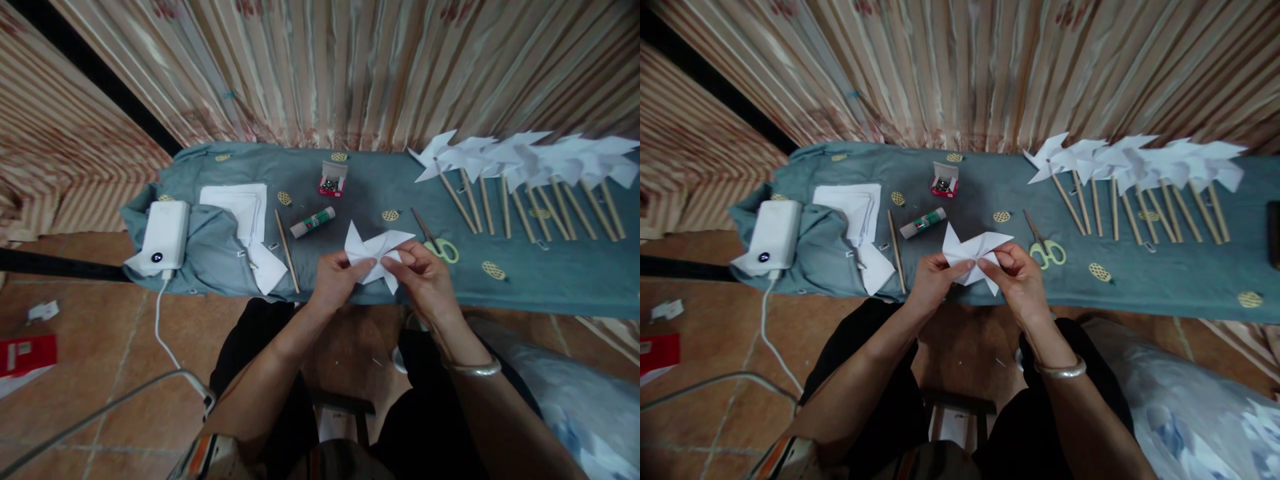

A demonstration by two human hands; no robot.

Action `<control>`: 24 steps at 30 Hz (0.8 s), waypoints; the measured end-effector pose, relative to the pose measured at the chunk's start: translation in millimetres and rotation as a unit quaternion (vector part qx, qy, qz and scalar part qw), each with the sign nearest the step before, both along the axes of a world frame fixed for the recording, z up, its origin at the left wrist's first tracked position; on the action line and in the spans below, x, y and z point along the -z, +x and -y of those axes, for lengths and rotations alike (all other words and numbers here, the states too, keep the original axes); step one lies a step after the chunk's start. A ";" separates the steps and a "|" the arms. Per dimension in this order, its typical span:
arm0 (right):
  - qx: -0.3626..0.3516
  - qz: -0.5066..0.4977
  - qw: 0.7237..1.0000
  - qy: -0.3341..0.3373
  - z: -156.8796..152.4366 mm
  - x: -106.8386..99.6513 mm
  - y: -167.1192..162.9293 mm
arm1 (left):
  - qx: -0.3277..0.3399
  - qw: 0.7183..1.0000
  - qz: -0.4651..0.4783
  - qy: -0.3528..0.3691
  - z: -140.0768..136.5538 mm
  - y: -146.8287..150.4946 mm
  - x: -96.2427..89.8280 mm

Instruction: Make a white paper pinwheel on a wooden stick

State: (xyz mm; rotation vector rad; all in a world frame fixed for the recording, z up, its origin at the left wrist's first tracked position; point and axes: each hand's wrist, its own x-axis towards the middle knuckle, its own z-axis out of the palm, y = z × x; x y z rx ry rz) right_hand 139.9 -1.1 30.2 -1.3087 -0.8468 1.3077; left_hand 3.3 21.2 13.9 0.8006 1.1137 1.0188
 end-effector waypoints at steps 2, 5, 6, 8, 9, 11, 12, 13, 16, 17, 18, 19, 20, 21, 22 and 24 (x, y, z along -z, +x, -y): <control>0.005 0.000 1.000 0.005 -3.7 -0.4 -0.8 | -0.008 1.000 -0.006 -0.005 -1.1 -5.2 -0.2; 0.042 -0.002 0.999 0.017 -12.1 2.1 -3.3 | -0.025 0.999 -0.008 -0.018 -2.7 -13.8 -1.7; 0.058 0.005 0.998 0.023 -15.4 3.8 -4.9 | -0.030 0.999 -0.002 -0.019 -3.2 -16.8 -2.8; 0.081 0.031 0.995 0.040 -22.3 8.4 -8.9 | -0.041 0.999 0.014 -0.021 -3.8 -22.8 -5.8; 0.084 0.047 0.994 0.050 -25.7 11.1 -11.2 | -0.046 0.998 0.022 -0.024 -4.0 -25.8 -7.7; 0.082 0.074 0.991 0.071 -32.6 17.1 -15.9 | -0.057 0.997 0.032 -0.034 -4.2 -32.0 -11.8; 0.080 0.087 0.990 0.082 -36.2 19.8 -18.2 | -0.061 0.997 0.035 -0.038 -4.3 -35.1 -13.8; 0.080 0.102 0.987 0.092 -40.1 22.1 -20.4 | -0.064 0.996 0.040 -0.040 -4.3 -38.2 -15.7; 0.073 0.194 0.970 0.127 -55.7 23.9 -27.5 | -0.072 0.995 0.056 -0.039 -4.3 -46.6 -19.7; 0.063 0.240 0.959 0.139 -62.9 22.3 -30.1 | -0.074 0.995 0.060 -0.039 -4.2 -48.8 -20.3; 0.048 0.287 0.944 0.154 -71.5 19.7 -33.0 | -0.076 0.994 0.062 -0.038 -4.1 -50.6 -20.6; 0.028 0.327 0.929 0.169 -81.4 16.4 -35.9 | -0.077 0.994 0.063 -0.036 -3.9 -52.0 -20.6; 0.012 0.366 0.913 0.181 -92.5 12.8 -39.0 | -0.077 0.994 0.064 -0.033 -3.7 -53.0 -20.4; -0.002 0.409 0.891 0.194 -104.5 9.2 -42.1 | -0.077 0.994 0.066 -0.030 -3.5 -53.6 -20.0; -0.008 0.456 0.865 0.207 -116.9 6.2 -45.2 | -0.076 0.994 0.069 -0.029 -3.3 -54.0 -19.7; -0.021 0.547 0.811 0.206 -141.2 2.8 -50.6 | -0.076 0.994 0.076 -0.029 -2.9 -54.5 -19.6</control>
